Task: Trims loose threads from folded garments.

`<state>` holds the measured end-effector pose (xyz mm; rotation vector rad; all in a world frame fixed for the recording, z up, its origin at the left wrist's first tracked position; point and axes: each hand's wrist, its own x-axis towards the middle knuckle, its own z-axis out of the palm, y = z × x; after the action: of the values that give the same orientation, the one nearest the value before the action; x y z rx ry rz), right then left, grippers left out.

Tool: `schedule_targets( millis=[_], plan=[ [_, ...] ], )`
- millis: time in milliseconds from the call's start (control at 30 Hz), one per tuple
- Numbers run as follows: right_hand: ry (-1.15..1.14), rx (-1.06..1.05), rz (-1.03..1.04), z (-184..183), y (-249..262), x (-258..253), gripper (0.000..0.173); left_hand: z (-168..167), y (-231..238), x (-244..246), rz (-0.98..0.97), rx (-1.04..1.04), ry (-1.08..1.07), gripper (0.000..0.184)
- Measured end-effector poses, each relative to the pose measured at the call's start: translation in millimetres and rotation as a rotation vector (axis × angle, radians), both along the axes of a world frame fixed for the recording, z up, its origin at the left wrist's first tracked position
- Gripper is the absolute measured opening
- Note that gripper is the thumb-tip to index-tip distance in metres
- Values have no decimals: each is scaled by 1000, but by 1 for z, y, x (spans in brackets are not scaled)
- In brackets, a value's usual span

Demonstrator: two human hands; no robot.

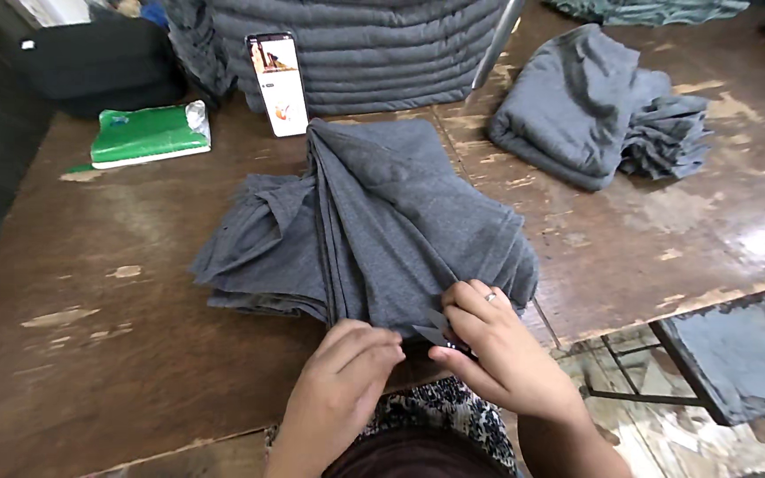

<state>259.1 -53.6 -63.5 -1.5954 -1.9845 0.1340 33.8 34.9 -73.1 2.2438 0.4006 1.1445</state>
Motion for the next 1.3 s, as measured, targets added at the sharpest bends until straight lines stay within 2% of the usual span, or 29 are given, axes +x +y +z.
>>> schedule_targets(
  millis=[100,200,300,367,433,467,533,633,733,800,900,1033,1100,1300],
  plan=[
    [7,4,-2,0,0,1,57,-5,0,4,149,67,86,8],
    [9,6,0,-1,-1,1,58,-4,1,-4,79,4,15,8],
    [35,36,-14,-3,0,2,58,8,1,-23,-166,-111,-45,10],
    [71,82,-29,-4,1,0,55,19,1,-38,-393,-215,13,16],
    [88,159,-65,-4,3,-6,46,27,4,-50,-593,-296,120,27],
    [80,199,-84,-3,5,-11,40,27,5,-52,-630,-315,120,32],
    [40,259,-98,-2,10,-23,27,24,6,-49,-532,-272,87,39],
    [75,258,-22,3,20,-33,12,16,5,-28,-112,-122,48,30],
    [156,168,31,8,25,-28,22,3,3,-4,173,-38,59,21],
    [203,138,28,6,23,-22,26,-1,-2,3,245,-61,73,16],
    [198,151,-21,0,16,-15,35,-1,-6,4,301,-105,121,23],
    [-29,99,-131,-3,1,-9,53,-2,-8,5,332,-124,133,35],
    [-139,65,-137,-3,-4,-9,53,-1,-10,6,358,-135,164,42],
    [-333,20,-155,4,-5,-17,49,-1,-9,10,375,-58,226,33]
  ],
)
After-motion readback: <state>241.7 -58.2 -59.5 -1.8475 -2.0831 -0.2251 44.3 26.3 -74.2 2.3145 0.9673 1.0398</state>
